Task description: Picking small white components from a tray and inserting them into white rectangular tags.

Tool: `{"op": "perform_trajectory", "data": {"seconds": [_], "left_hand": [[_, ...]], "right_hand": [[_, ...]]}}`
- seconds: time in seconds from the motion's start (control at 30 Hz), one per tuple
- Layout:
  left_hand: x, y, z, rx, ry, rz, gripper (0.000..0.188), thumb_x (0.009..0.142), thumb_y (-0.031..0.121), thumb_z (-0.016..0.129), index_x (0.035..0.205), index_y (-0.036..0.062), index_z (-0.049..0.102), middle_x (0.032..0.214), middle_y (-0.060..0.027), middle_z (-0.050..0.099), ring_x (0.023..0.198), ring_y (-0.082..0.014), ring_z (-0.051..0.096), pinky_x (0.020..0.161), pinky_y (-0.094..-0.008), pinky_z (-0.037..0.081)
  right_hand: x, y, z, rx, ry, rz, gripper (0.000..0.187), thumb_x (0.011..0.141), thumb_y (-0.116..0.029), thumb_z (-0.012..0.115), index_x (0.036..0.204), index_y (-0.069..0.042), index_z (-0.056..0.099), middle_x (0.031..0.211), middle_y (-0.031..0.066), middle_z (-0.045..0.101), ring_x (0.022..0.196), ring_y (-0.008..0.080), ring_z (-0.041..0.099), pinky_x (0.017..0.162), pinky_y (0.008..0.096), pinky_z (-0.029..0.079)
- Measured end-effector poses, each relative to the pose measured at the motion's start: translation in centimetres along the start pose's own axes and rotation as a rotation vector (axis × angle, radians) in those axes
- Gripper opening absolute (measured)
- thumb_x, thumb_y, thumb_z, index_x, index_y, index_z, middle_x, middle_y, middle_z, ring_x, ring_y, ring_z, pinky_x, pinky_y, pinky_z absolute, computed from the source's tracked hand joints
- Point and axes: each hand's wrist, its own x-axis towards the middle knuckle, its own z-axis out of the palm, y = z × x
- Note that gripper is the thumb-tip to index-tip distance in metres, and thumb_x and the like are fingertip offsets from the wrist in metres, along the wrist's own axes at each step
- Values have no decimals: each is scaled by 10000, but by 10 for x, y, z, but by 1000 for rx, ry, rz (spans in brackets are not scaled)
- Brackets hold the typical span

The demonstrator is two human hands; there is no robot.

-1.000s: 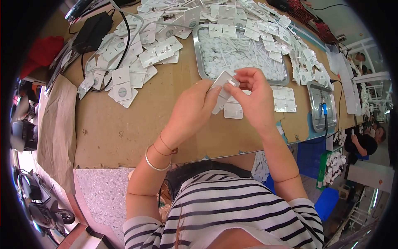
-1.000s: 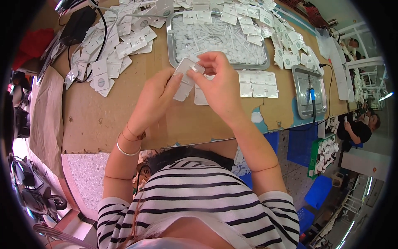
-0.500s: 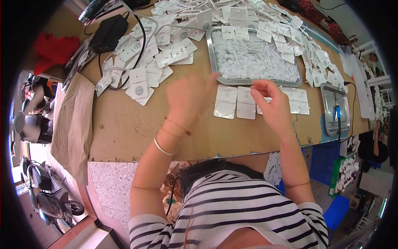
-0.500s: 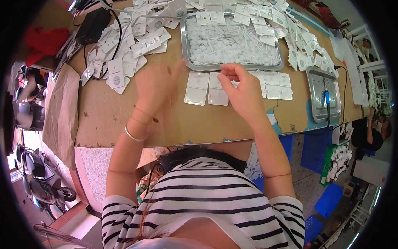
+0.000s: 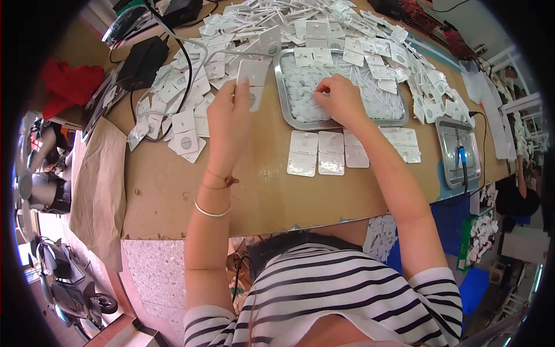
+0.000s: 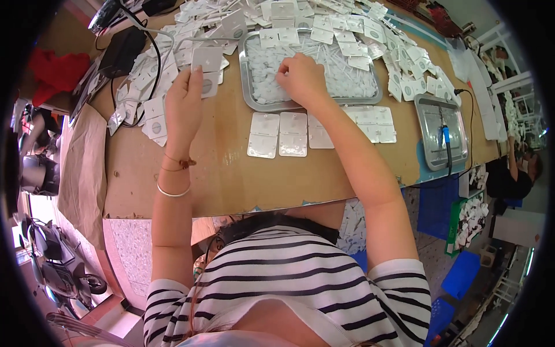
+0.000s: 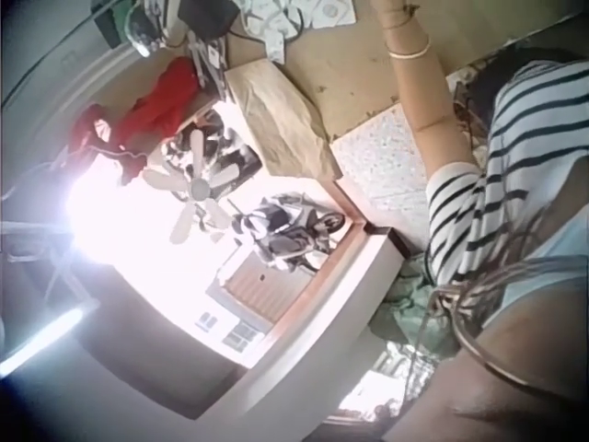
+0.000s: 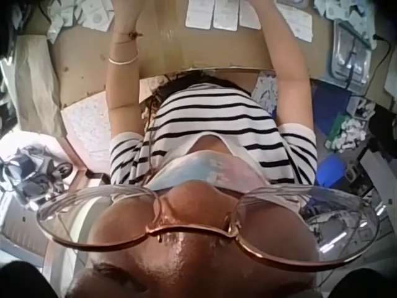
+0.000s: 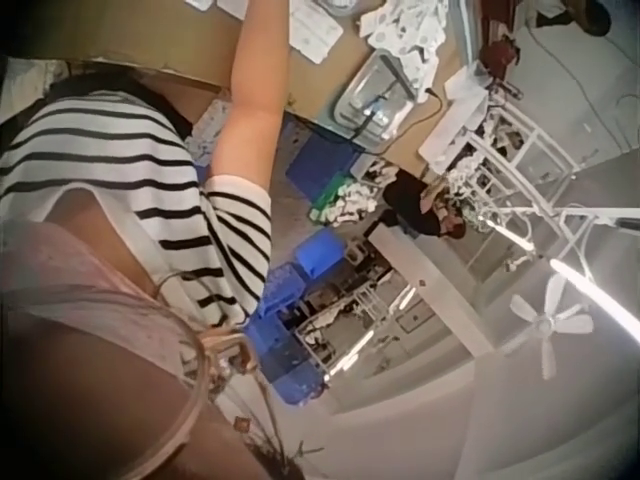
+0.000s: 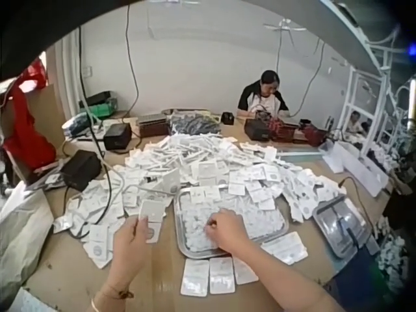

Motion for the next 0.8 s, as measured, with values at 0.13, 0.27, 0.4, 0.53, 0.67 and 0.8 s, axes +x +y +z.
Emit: {"op": "perform_trajectory", "data": {"seconds": [0.13,0.27,0.4,0.53,0.67,0.8], "left_hand": [[-28,3,25,-783,-191,-321,298,960,248,472,1032,-29,558,863,-49,605,742,-99,570,673,-279,482],[-44,16,26,-962,-410,-391,303,932,177,537,1147,-35,518,991,-62,606,896,-108,578,798,-257,486],[-45,15,29,-1107,-460,-255,340,889,106,604,1179,-42,507,1031,-65,615,909,-105,581,795,-259,498],[-46,17,24,-1112,-487,-273,359,874,67,612,1183,-82,508,1054,-102,618,919,-117,583,808,-260,486],[-49,17,21,-1112,-486,-266,326,863,84,634,1138,-76,562,983,-82,641,856,-104,592,772,-244,484],[-50,13,23,-1024,-449,-253,295,868,117,637,1100,-61,598,937,-60,643,815,-85,581,719,-218,470]], "right_hand": [[-9,1,-8,304,70,73,157,855,-162,595,941,-35,625,894,83,636,769,194,604,705,286,468],[-53,-29,-38,777,19,-22,140,877,-104,585,975,-9,615,858,35,628,753,112,569,688,242,456],[-76,-39,-44,809,46,-100,123,811,-22,657,932,-10,640,835,29,613,736,91,548,667,228,451],[-81,-41,-40,766,107,-128,116,762,2,699,870,-22,662,828,25,601,726,90,541,660,226,450],[-82,-41,-36,783,151,-163,114,739,24,708,833,-32,675,803,11,584,720,93,541,647,221,444],[-83,-48,-37,792,99,-46,93,738,40,702,797,-25,671,790,5,577,726,86,545,647,224,448]]}}
